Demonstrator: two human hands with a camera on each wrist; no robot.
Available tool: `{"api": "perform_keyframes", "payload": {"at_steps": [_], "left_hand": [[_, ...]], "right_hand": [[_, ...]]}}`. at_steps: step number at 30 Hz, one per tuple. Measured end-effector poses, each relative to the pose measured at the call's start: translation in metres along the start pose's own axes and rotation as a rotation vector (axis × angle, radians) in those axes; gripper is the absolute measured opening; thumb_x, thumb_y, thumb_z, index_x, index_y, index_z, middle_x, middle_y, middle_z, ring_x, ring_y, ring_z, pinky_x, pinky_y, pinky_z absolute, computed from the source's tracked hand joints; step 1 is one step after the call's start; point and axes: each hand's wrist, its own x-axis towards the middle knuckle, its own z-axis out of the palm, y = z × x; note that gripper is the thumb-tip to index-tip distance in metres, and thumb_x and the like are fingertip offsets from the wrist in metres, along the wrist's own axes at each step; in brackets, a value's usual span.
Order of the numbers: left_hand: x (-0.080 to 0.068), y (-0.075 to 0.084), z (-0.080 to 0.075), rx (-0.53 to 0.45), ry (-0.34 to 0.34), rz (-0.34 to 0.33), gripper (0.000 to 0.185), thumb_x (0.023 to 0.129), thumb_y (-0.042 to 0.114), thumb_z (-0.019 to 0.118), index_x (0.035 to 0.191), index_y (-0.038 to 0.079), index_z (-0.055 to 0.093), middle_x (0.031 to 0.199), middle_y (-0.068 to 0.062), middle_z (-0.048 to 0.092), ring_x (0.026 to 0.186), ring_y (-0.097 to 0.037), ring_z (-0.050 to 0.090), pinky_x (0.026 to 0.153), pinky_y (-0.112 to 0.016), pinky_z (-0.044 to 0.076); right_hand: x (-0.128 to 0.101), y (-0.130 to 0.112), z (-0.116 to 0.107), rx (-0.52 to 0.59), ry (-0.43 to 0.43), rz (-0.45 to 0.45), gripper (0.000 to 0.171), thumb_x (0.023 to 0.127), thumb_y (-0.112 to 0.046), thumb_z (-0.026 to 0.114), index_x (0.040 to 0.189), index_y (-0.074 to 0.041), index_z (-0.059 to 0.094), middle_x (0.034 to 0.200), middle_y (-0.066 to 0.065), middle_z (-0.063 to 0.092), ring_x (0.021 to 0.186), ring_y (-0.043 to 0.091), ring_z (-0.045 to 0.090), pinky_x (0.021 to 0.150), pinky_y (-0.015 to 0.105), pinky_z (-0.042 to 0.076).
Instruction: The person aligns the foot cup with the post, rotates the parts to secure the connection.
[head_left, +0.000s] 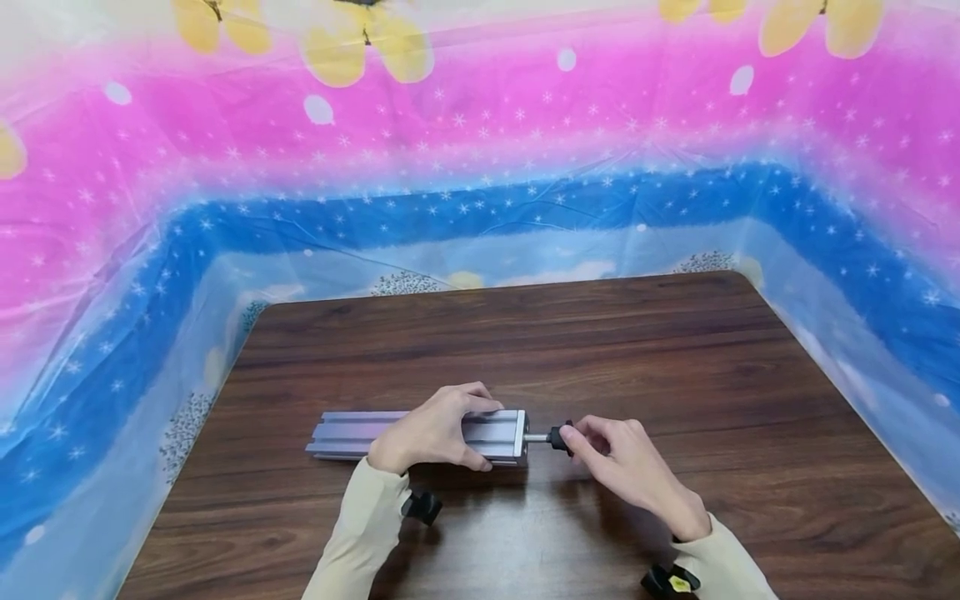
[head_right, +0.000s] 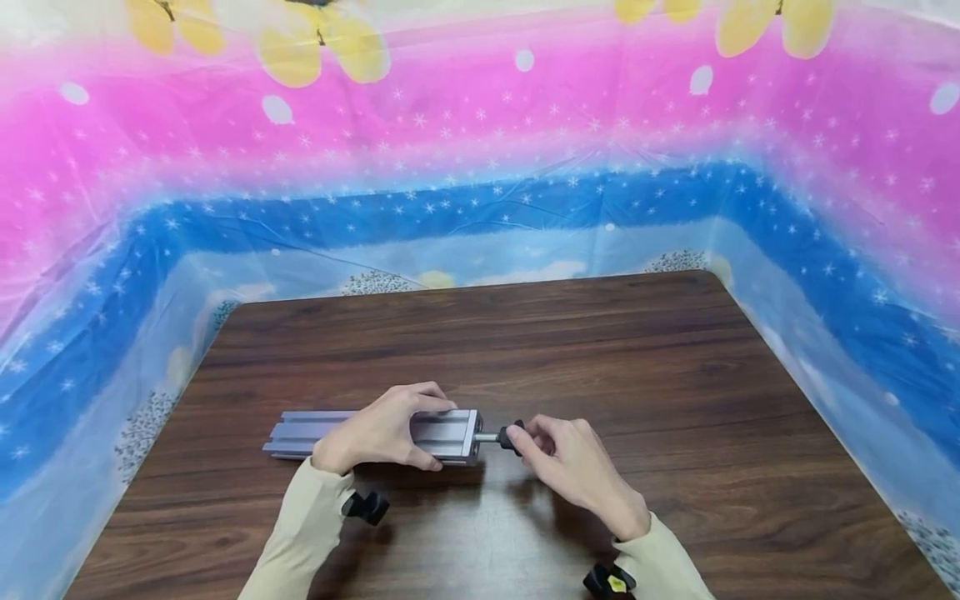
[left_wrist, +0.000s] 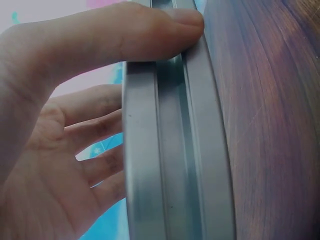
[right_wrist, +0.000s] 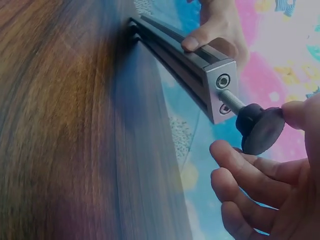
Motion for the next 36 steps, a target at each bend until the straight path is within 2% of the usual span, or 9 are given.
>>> {"api": "perform_keyframes", "payload": {"at_steps": [2, 4, 8, 11, 15, 20, 27, 32, 36], "left_hand": [[0.001, 0.0, 0.0, 0.001, -0.003, 0.006, 0.064, 0.067, 0.021, 0.094, 0.125, 0.007, 0.071, 0.116, -0.003, 0.064, 0.095, -0.015, 0.06, 0.08, -0.025, 0.051], [0.001, 0.0, 0.0, 0.001, -0.007, 0.0, 0.064, 0.067, 0.021, 0.094, 0.125, 0.008, 0.071, 0.116, -0.002, 0.064, 0.095, -0.015, 0.06, 0.08, -0.025, 0.052], [0.003, 0.0, 0.001, 0.012, -0.007, -0.007, 0.064, 0.067, 0.022, 0.094, 0.125, 0.008, 0.071, 0.117, -0.002, 0.064, 0.095, -0.015, 0.06, 0.081, -0.025, 0.052], [0.003, 0.0, 0.002, 0.014, -0.007, -0.008, 0.064, 0.066, 0.021, 0.094, 0.125, 0.007, 0.071, 0.117, -0.003, 0.064, 0.095, -0.015, 0.06, 0.082, -0.026, 0.052], [0.002, 0.001, 0.004, 0.003, -0.016, -0.023, 0.064, 0.067, 0.02, 0.093, 0.125, 0.006, 0.07, 0.116, -0.003, 0.064, 0.095, -0.015, 0.06, 0.082, -0.027, 0.052], [0.002, 0.001, 0.005, 0.005, -0.014, -0.022, 0.062, 0.066, 0.019, 0.094, 0.123, 0.007, 0.071, 0.115, -0.003, 0.064, 0.094, -0.015, 0.06, 0.081, -0.027, 0.052], [0.004, 0.003, 0.002, 0.006, -0.026, -0.039, 0.062, 0.067, 0.018, 0.093, 0.124, 0.007, 0.071, 0.115, -0.003, 0.064, 0.093, -0.015, 0.06, 0.08, -0.027, 0.052], [0.005, 0.005, -0.001, 0.006, -0.035, -0.063, 0.063, 0.068, 0.016, 0.091, 0.127, 0.007, 0.07, 0.119, -0.003, 0.064, 0.095, -0.016, 0.06, 0.082, -0.029, 0.052], [0.005, 0.006, -0.001, 0.006, -0.042, -0.064, 0.063, 0.069, 0.016, 0.09, 0.127, 0.007, 0.069, 0.12, -0.004, 0.064, 0.097, -0.017, 0.06, 0.082, -0.029, 0.052]], "right_hand": [[-0.002, 0.003, 0.0, -0.009, -0.007, -0.024, 0.022, 0.102, -0.035, 0.059, 0.094, -0.019, 0.072, 0.072, -0.009, 0.07, 0.057, -0.001, 0.054, 0.056, 0.02, 0.043], [-0.004, 0.005, -0.001, -0.004, -0.018, -0.055, 0.02, 0.1, -0.034, 0.063, 0.107, -0.016, 0.07, 0.08, -0.008, 0.071, 0.062, -0.001, 0.056, 0.059, 0.02, 0.047], [-0.009, 0.01, -0.001, 0.008, -0.03, -0.175, 0.051, 0.089, -0.029, 0.078, 0.134, -0.013, 0.057, 0.106, -0.005, 0.069, 0.079, 0.001, 0.064, 0.068, 0.023, 0.054], [-0.01, 0.013, 0.001, 0.004, -0.011, -0.287, 0.062, 0.083, -0.02, 0.084, 0.137, -0.013, 0.054, 0.111, -0.004, 0.067, 0.085, 0.006, 0.066, 0.072, 0.026, 0.056], [-0.008, 0.014, 0.003, 0.002, 0.034, -0.367, 0.053, 0.083, -0.009, 0.082, 0.13, -0.011, 0.059, 0.1, -0.005, 0.068, 0.081, 0.008, 0.066, 0.07, 0.027, 0.056], [-0.006, 0.014, 0.004, 0.016, 0.046, -0.351, 0.039, 0.087, -0.012, 0.078, 0.123, -0.009, 0.063, 0.091, -0.009, 0.069, 0.076, -0.001, 0.063, 0.066, 0.029, 0.056], [-0.003, 0.01, 0.003, 0.011, 0.053, -0.261, 0.019, 0.091, -0.016, 0.075, 0.109, -0.01, 0.068, 0.078, -0.012, 0.067, 0.068, -0.005, 0.058, 0.061, 0.024, 0.054], [-0.001, 0.007, 0.003, 0.018, 0.064, -0.184, 0.015, 0.094, -0.02, 0.072, 0.103, -0.008, 0.071, 0.075, -0.013, 0.068, 0.064, -0.005, 0.057, 0.058, 0.02, 0.051], [-0.001, 0.006, 0.004, 0.037, 0.054, -0.134, 0.013, 0.097, -0.025, 0.067, 0.098, -0.012, 0.071, 0.073, -0.009, 0.071, 0.06, -0.004, 0.056, 0.054, 0.021, 0.048]]}}
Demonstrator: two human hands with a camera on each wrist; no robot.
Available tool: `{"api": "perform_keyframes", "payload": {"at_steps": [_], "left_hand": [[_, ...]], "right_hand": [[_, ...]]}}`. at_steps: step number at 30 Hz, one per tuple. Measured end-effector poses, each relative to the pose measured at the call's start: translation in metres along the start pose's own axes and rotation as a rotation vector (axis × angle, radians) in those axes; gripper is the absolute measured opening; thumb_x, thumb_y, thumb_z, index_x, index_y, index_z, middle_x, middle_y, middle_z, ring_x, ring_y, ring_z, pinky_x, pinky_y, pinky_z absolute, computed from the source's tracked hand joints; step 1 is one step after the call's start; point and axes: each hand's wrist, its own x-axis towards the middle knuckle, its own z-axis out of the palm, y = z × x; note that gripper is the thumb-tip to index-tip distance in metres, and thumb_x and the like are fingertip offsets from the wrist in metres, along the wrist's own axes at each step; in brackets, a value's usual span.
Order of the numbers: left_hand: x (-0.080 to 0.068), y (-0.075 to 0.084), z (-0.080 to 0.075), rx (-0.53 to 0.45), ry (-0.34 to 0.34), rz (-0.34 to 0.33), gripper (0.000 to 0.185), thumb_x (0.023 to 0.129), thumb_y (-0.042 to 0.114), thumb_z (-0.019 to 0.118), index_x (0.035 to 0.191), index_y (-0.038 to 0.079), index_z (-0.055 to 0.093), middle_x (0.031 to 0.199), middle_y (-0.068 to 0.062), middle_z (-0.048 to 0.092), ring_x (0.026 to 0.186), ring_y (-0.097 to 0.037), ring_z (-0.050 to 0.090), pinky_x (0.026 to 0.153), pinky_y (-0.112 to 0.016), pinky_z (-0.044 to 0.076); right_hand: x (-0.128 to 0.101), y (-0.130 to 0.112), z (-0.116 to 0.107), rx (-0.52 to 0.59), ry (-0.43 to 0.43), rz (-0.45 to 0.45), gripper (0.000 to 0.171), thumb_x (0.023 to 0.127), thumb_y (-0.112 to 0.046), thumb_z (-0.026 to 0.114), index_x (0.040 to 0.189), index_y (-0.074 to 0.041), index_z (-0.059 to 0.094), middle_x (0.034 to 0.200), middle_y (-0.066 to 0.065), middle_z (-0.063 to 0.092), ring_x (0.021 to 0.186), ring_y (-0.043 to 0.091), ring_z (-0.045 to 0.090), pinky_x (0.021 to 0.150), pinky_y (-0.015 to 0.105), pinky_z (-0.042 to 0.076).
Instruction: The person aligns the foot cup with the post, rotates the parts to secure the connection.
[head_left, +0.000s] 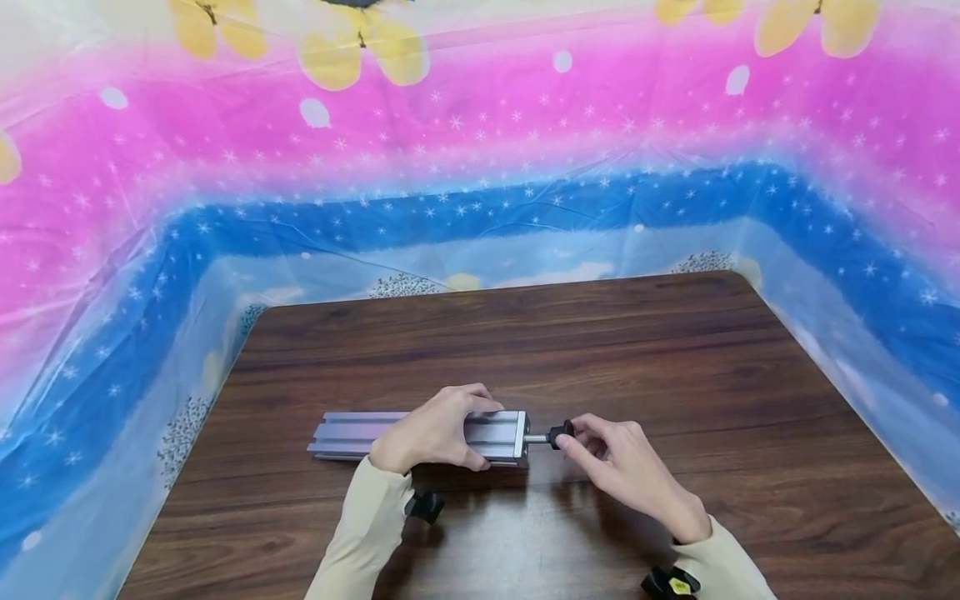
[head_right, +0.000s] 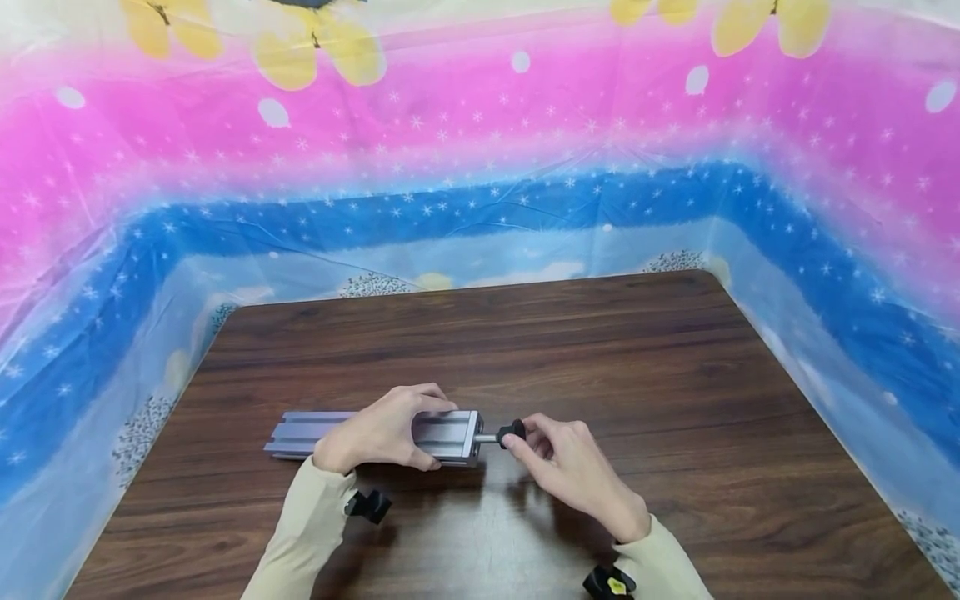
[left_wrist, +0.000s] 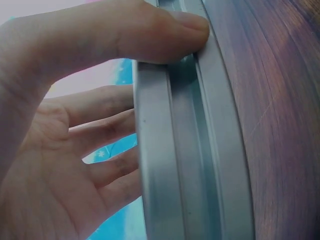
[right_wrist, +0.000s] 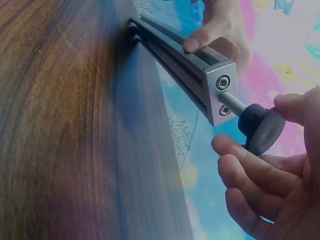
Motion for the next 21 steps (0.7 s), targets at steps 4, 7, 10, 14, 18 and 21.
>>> {"api": "perform_keyframes", "payload": {"at_steps": [4, 7, 10, 14, 18, 21], "left_hand": [[0.0004, 0.0004, -0.0003, 0.009, -0.006, -0.005, 0.062, 0.069, 0.015, 0.09, 0.127, 0.007, 0.069, 0.121, -0.005, 0.063, 0.098, -0.017, 0.06, 0.083, -0.03, 0.051], [0.001, 0.0017, -0.0004, 0.012, -0.01, -0.01, 0.063, 0.069, 0.015, 0.09, 0.128, 0.006, 0.069, 0.121, -0.005, 0.063, 0.098, -0.017, 0.06, 0.084, -0.031, 0.052], [0.0012, 0.0035, -0.0004, 0.007, -0.016, -0.016, 0.063, 0.069, 0.014, 0.09, 0.128, 0.006, 0.068, 0.121, -0.005, 0.062, 0.098, -0.017, 0.059, 0.083, -0.031, 0.052], [0.001, 0.0046, 0.0001, 0.003, -0.02, -0.025, 0.062, 0.07, 0.013, 0.09, 0.128, 0.006, 0.069, 0.12, -0.004, 0.062, 0.097, -0.017, 0.058, 0.083, -0.032, 0.052], [0.002, 0.0041, 0.0017, 0.003, -0.017, -0.009, 0.061, 0.069, 0.012, 0.09, 0.126, 0.005, 0.069, 0.119, -0.005, 0.062, 0.097, -0.018, 0.058, 0.083, -0.031, 0.051], [0.003, 0.0027, 0.0029, 0.004, -0.015, 0.001, 0.061, 0.068, 0.011, 0.09, 0.125, 0.003, 0.069, 0.119, -0.007, 0.062, 0.097, -0.018, 0.058, 0.083, -0.031, 0.052]], "right_hand": [[0.0004, -0.0009, 0.0017, -0.004, -0.009, 0.085, 0.019, 0.1, -0.033, 0.063, 0.09, -0.019, 0.071, 0.07, -0.007, 0.072, 0.054, -0.002, 0.054, 0.05, 0.021, 0.043], [0.0011, -0.0018, 0.0024, -0.016, -0.018, 0.151, 0.029, 0.101, -0.04, 0.059, 0.086, -0.02, 0.072, 0.066, -0.008, 0.071, 0.051, 0.0, 0.054, 0.048, 0.022, 0.04], [0.0014, -0.0015, 0.0024, -0.016, -0.041, 0.186, 0.036, 0.102, -0.043, 0.056, 0.085, -0.017, 0.073, 0.064, -0.008, 0.07, 0.051, 0.001, 0.054, 0.048, 0.023, 0.04], [0.0005, 0.0008, 0.0021, -0.019, -0.072, 0.176, 0.039, 0.105, -0.04, 0.052, 0.081, -0.016, 0.072, 0.063, -0.01, 0.068, 0.053, 0.0, 0.055, 0.051, 0.022, 0.041], [-0.0012, 0.0035, 0.0012, -0.03, -0.086, 0.135, 0.042, 0.107, -0.033, 0.048, 0.075, -0.017, 0.069, 0.062, -0.009, 0.067, 0.055, -0.003, 0.055, 0.054, 0.021, 0.044], [-0.0029, 0.0044, -0.0004, -0.02, -0.098, 0.133, 0.036, 0.107, -0.033, 0.048, 0.086, -0.014, 0.072, 0.067, -0.006, 0.07, 0.058, -0.002, 0.058, 0.058, 0.021, 0.047]]}}
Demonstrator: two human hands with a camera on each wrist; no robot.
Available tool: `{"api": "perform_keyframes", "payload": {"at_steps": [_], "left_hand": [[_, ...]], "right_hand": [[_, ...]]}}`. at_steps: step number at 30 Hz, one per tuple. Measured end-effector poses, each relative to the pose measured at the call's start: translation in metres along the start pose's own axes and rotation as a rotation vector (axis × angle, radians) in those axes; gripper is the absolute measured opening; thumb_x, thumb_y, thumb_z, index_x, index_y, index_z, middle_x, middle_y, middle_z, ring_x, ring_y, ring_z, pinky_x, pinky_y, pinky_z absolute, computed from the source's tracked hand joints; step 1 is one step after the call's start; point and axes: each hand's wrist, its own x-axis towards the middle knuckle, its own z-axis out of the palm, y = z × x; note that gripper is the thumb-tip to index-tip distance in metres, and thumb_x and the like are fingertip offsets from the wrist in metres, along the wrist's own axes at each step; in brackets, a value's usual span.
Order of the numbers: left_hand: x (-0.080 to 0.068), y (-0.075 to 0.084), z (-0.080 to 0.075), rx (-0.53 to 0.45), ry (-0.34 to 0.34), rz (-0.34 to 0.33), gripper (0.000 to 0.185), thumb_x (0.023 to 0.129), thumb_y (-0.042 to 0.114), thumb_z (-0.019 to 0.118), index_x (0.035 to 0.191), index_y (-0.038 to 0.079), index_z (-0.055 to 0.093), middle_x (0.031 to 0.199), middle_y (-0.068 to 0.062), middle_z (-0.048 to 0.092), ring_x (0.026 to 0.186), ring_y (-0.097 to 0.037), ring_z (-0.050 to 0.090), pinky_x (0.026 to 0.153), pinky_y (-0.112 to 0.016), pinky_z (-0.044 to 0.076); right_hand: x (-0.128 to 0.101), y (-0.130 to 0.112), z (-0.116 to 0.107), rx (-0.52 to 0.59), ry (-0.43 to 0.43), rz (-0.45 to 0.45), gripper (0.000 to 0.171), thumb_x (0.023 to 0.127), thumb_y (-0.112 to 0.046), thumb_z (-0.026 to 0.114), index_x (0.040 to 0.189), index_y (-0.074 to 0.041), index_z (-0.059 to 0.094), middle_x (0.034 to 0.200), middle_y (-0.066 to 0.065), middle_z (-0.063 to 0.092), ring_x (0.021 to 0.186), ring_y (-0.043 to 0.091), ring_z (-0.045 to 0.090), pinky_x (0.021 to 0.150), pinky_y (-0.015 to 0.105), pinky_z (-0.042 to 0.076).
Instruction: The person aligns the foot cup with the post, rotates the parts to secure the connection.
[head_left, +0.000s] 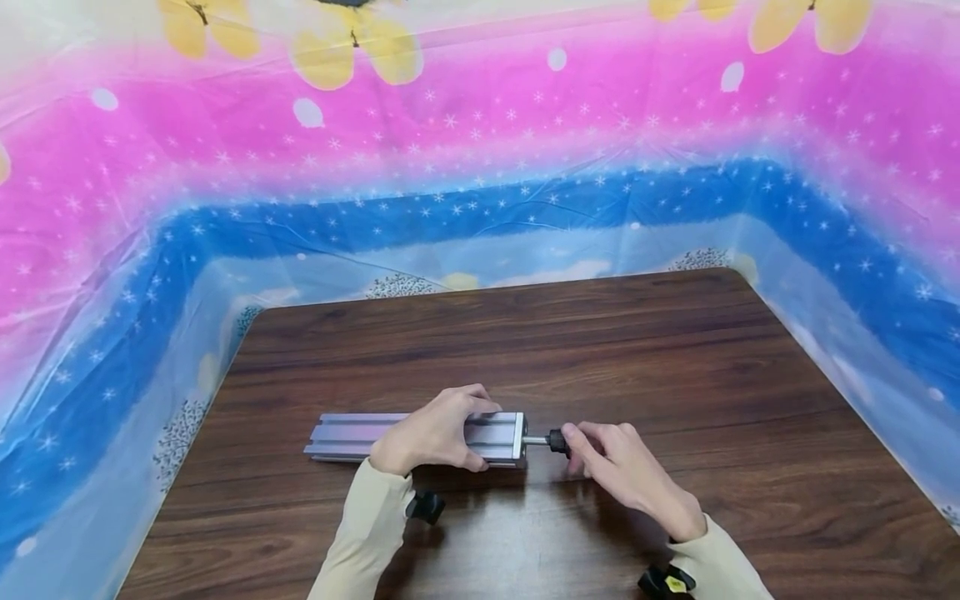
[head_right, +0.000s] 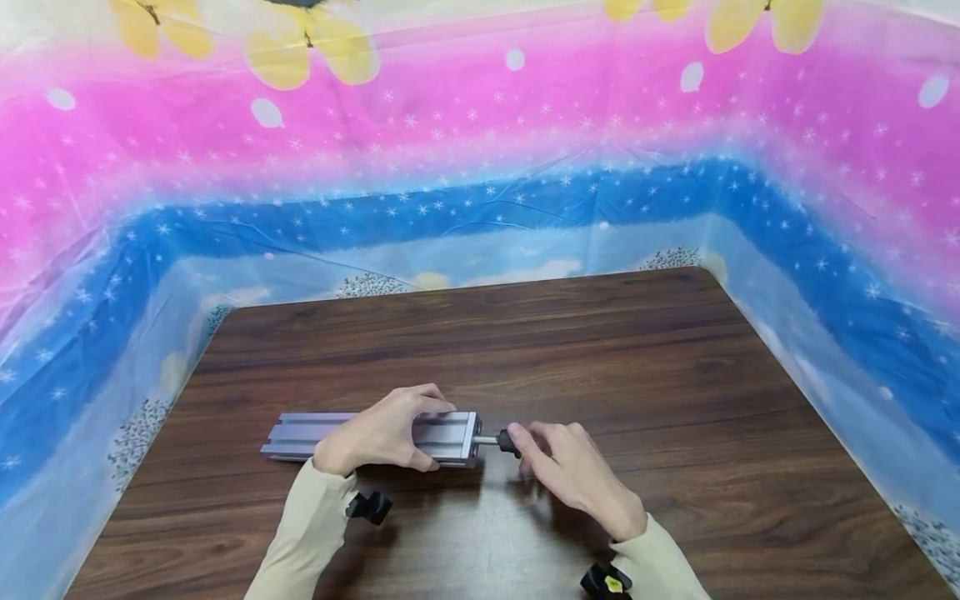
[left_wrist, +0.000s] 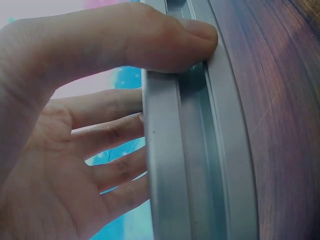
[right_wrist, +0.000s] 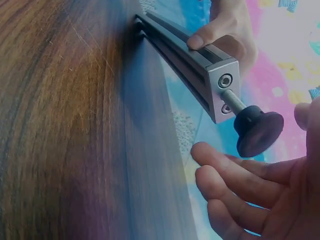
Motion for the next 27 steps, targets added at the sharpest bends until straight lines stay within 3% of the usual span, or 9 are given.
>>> {"api": "perform_keyframes", "payload": {"at_steps": [3, 5, 8, 11, 14, 27], "left_hand": [[0.001, -0.001, 0.0, 0.003, -0.001, -0.003, 0.062, 0.068, 0.011, 0.09, 0.126, 0.003, 0.069, 0.118, -0.006, 0.062, 0.097, -0.018, 0.058, 0.083, -0.03, 0.051], [0.001, 0.0, 0.0, 0.001, -0.002, -0.012, 0.063, 0.068, 0.012, 0.09, 0.127, 0.004, 0.069, 0.119, -0.006, 0.062, 0.097, -0.018, 0.058, 0.084, -0.031, 0.052], [0.0, 0.001, -0.001, 0.009, -0.004, -0.026, 0.064, 0.068, 0.013, 0.09, 0.128, 0.004, 0.068, 0.122, -0.006, 0.062, 0.101, -0.018, 0.059, 0.087, -0.034, 0.052], [0.0, 0.002, -0.001, 0.008, -0.009, -0.036, 0.064, 0.068, 0.013, 0.09, 0.128, 0.004, 0.068, 0.124, -0.006, 0.062, 0.104, -0.02, 0.059, 0.089, -0.035, 0.052], [0.0, 0.003, 0.0, 0.006, -0.016, -0.026, 0.064, 0.068, 0.012, 0.09, 0.127, 0.004, 0.069, 0.121, -0.006, 0.062, 0.102, -0.019, 0.059, 0.088, -0.034, 0.052], [0.001, 0.004, 0.002, 0.016, -0.014, -0.013, 0.06, 0.067, 0.011, 0.091, 0.123, 0.003, 0.07, 0.116, -0.006, 0.062, 0.095, -0.018, 0.059, 0.082, -0.031, 0.052]], "right_hand": [[-0.003, 0.003, -0.002, 0.003, 0.001, -0.05, 0.025, 0.103, -0.032, 0.058, 0.111, -0.011, 0.07, 0.078, -0.006, 0.072, 0.065, -0.002, 0.061, 0.061, 0.022, 0.05], [-0.005, 0.005, -0.003, -0.006, 0.018, -0.12, 0.038, 0.096, -0.03, 0.069, 0.128, -0.009, 0.063, 0.093, -0.004, 0.073, 0.074, 0.001, 0.064, 0.066, 0.023, 0.053], [-0.007, 0.008, -0.003, -0.022, 0.055, -0.26, 0.057, 0.087, -0.023, 0.081, 0.137, -0.012, 0.056, 0.112, -0.002, 0.069, 0.086, 0.008, 0.066, 0.072, 0.028, 0.056], [-0.007, 0.009, -0.002, -0.035, 0.1, -0.359, 0.063, 0.081, -0.015, 0.085, 0.137, -0.014, 0.057, 0.123, 0.001, 0.066, 0.096, 0.013, 0.066, 0.077, 0.03, 0.056], [-0.006, 0.01, -0.001, -0.037, 0.135, -0.399, 0.06, 0.078, -0.01, 0.086, 0.132, -0.016, 0.061, 0.12, 0.0, 0.068, 0.1, 0.011, 0.065, 0.077, 0.03, 0.056], [-0.008, 0.013, -0.001, -0.093, 0.165, -0.346, 0.041, 0.082, -0.02, 0.084, 0.119, -0.01, 0.071, 0.102, -0.005, 0.073, 0.084, 0.015, 0.068, 0.073, 0.032, 0.057]]}}
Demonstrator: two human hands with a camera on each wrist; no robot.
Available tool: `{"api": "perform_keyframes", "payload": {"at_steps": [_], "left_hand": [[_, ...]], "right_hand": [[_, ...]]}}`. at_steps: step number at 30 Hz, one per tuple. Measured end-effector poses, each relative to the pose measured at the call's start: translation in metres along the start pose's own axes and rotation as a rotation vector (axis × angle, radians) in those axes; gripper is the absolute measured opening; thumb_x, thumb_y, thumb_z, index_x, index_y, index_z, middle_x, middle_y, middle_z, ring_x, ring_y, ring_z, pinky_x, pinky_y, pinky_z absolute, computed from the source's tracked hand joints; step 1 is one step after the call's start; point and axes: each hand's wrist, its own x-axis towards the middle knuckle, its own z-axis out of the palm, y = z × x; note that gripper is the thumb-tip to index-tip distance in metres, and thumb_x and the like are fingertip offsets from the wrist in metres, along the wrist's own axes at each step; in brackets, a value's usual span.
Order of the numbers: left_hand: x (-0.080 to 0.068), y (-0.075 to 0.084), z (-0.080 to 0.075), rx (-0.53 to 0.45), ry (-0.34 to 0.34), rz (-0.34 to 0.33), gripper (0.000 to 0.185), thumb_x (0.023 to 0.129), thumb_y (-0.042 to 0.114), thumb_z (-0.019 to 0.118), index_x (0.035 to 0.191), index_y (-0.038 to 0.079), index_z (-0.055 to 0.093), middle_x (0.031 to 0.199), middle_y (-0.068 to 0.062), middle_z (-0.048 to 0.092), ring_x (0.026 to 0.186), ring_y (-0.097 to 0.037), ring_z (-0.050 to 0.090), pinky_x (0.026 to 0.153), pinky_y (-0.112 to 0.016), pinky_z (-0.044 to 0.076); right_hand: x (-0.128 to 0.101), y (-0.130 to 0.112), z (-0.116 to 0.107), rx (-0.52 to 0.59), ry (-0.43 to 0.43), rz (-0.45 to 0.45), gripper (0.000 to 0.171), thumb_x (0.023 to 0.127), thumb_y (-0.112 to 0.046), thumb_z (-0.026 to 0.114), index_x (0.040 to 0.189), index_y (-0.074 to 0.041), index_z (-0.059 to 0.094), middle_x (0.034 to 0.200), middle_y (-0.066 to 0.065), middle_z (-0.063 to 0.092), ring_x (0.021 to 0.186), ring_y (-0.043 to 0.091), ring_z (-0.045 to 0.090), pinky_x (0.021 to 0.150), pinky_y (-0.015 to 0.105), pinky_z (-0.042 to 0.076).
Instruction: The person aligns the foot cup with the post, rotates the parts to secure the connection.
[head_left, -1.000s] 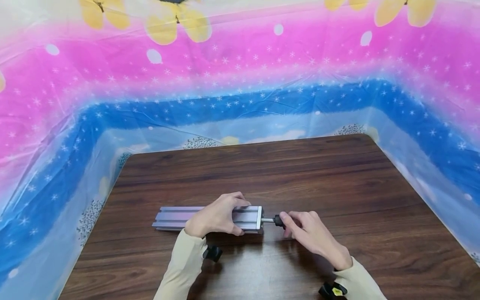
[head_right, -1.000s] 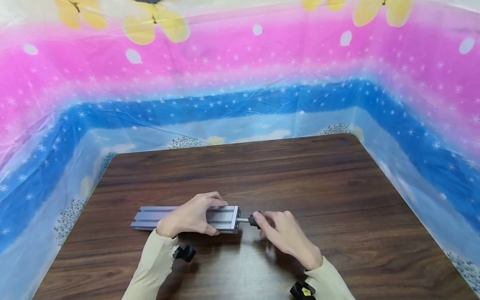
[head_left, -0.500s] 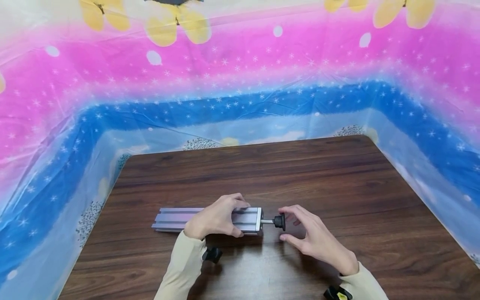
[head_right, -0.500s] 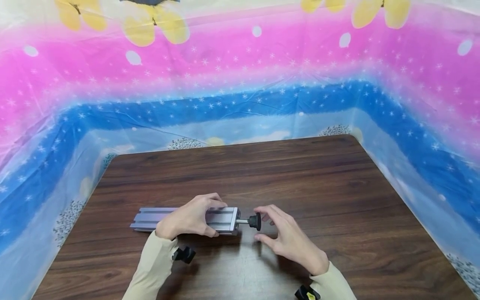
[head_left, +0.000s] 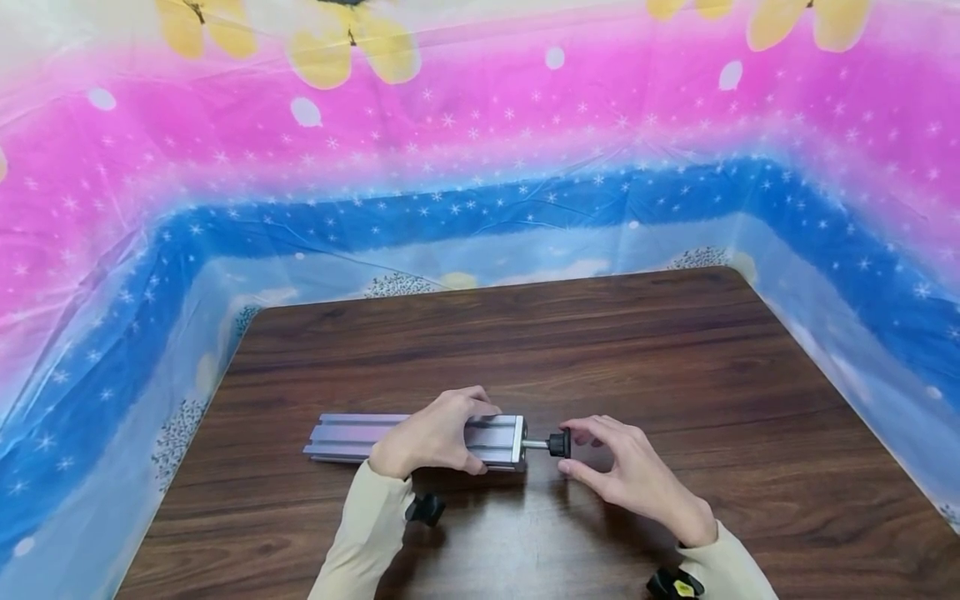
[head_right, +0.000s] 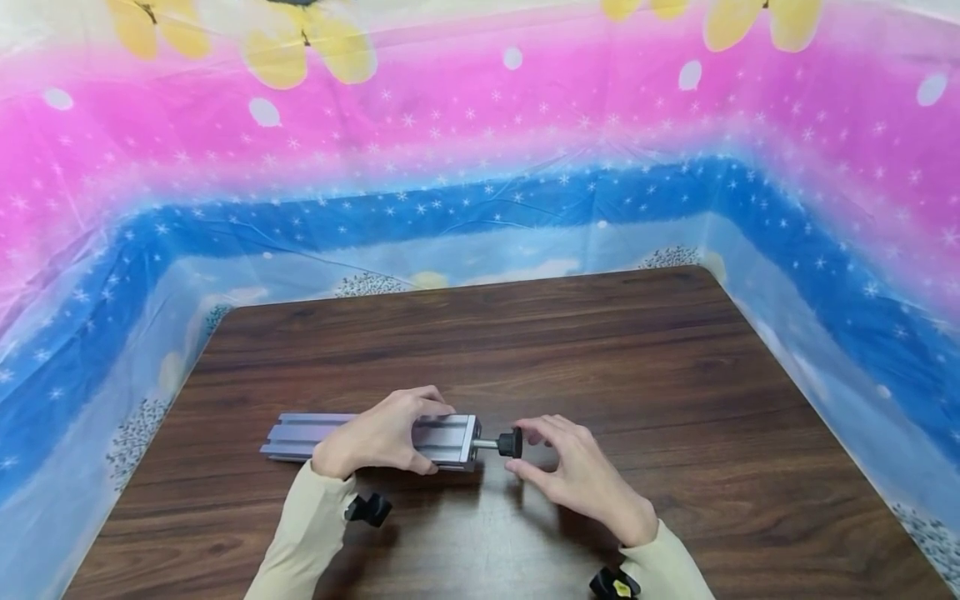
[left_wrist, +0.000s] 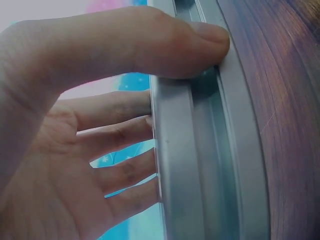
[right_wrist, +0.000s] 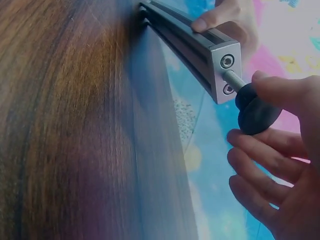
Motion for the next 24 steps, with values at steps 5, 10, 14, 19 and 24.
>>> {"api": "perform_keyframes", "payload": {"at_steps": [5, 10, 14, 19, 24], "left_hand": [[0.0001, 0.0002, 0.0004, 0.01, 0.003, 0.004, 0.059, 0.066, 0.01, 0.091, 0.121, 0.003, 0.071, 0.114, -0.006, 0.063, 0.093, -0.017, 0.059, 0.08, -0.03, 0.052], [-0.0002, 0.0018, 0.0, 0.017, -0.003, -0.009, 0.059, 0.067, 0.01, 0.09, 0.122, 0.004, 0.071, 0.115, -0.006, 0.063, 0.095, -0.018, 0.059, 0.082, -0.031, 0.052], [-0.0008, 0.0015, -0.0012, 0.031, 0.0, -0.006, 0.058, 0.066, 0.01, 0.09, 0.121, 0.005, 0.071, 0.114, -0.005, 0.063, 0.094, -0.017, 0.058, 0.082, -0.031, 0.051], [-0.0006, 0.0012, -0.0024, 0.045, 0.005, 0.008, 0.057, 0.065, 0.01, 0.089, 0.119, 0.005, 0.072, 0.109, -0.003, 0.062, 0.09, -0.017, 0.057, 0.08, -0.028, 0.05], [0.0, 0.0023, -0.0035, 0.055, -0.005, 0.0, 0.058, 0.065, 0.011, 0.089, 0.12, 0.005, 0.072, 0.108, -0.003, 0.061, 0.089, -0.017, 0.057, 0.08, -0.029, 0.05]], "right_hand": [[0.0009, -0.0005, 0.0001, 0.037, -0.033, 0.066, 0.024, 0.086, -0.023, 0.08, 0.108, -0.014, 0.074, 0.091, -0.01, 0.071, 0.079, 0.007, 0.067, 0.069, 0.031, 0.057], [0.0023, -0.0015, 0.0002, 0.065, -0.07, 0.154, 0.013, 0.092, -0.029, 0.075, 0.098, -0.017, 0.075, 0.081, -0.016, 0.068, 0.074, -0.004, 0.06, 0.062, 0.028, 0.054], [0.0044, -0.0022, 0.0012, 0.063, -0.09, 0.197, 0.015, 0.094, -0.031, 0.071, 0.094, -0.017, 0.075, 0.077, -0.018, 0.067, 0.069, -0.006, 0.058, 0.059, 0.025, 0.052], [0.0061, -0.0025, 0.0019, 0.04, -0.101, 0.214, 0.021, 0.098, -0.032, 0.065, 0.08, -0.024, 0.072, 0.066, -0.015, 0.066, 0.055, -0.005, 0.049, 0.051, 0.019, 0.042], [0.0066, -0.0024, 0.002, 0.021, -0.109, 0.23, 0.032, 0.102, -0.029, 0.058, 0.073, -0.02, 0.069, 0.059, -0.011, 0.061, 0.05, -0.002, 0.045, 0.049, 0.019, 0.037]]}}
